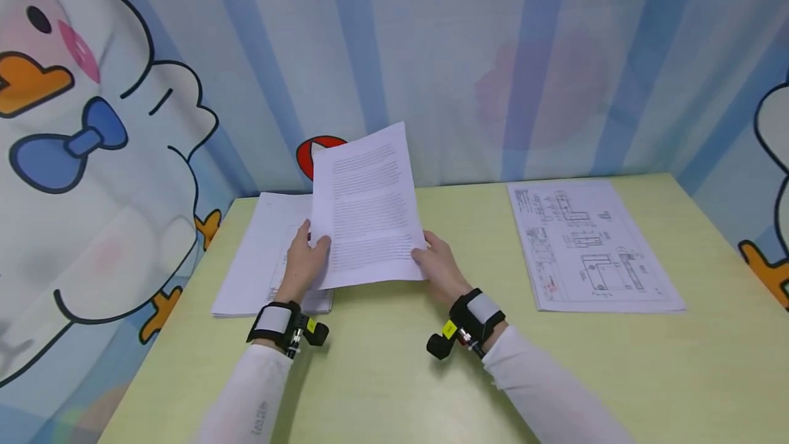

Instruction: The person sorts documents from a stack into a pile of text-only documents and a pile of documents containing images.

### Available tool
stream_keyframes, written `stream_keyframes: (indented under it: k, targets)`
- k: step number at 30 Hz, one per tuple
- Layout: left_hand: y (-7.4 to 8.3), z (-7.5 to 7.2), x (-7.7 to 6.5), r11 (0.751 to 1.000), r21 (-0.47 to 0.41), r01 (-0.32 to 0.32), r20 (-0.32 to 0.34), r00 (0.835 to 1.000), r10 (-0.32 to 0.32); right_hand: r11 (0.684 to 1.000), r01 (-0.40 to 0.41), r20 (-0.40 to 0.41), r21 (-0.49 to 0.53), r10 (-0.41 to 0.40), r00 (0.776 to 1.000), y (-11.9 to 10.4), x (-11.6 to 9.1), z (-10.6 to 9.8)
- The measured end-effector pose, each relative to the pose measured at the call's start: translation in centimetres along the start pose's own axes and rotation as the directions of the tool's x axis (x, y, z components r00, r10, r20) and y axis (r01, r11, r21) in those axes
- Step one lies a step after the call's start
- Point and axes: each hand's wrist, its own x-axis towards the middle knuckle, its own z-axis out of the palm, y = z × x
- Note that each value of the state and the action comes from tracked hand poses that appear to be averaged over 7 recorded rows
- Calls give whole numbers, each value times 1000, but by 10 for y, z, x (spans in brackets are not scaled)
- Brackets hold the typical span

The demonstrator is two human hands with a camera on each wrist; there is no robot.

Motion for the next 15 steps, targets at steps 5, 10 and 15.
stream_keyframes:
  k: [5, 10, 15]
  targets:
    - [20, 8, -5, 988, -151, 32, 76, 997, -21, 999, 27, 14, 22, -27, 1000, -16, -7, -20]
    - [34, 20, -10, 963, -265, 42, 132, 991, -7, 993, 69, 23, -94, -67, 997, -27, -16, -47]
    - [40, 30, -16, 963, -270, 11, 176, 984, 38, 959, 89, 55, -271, -77, 996, -31, -24, -79]
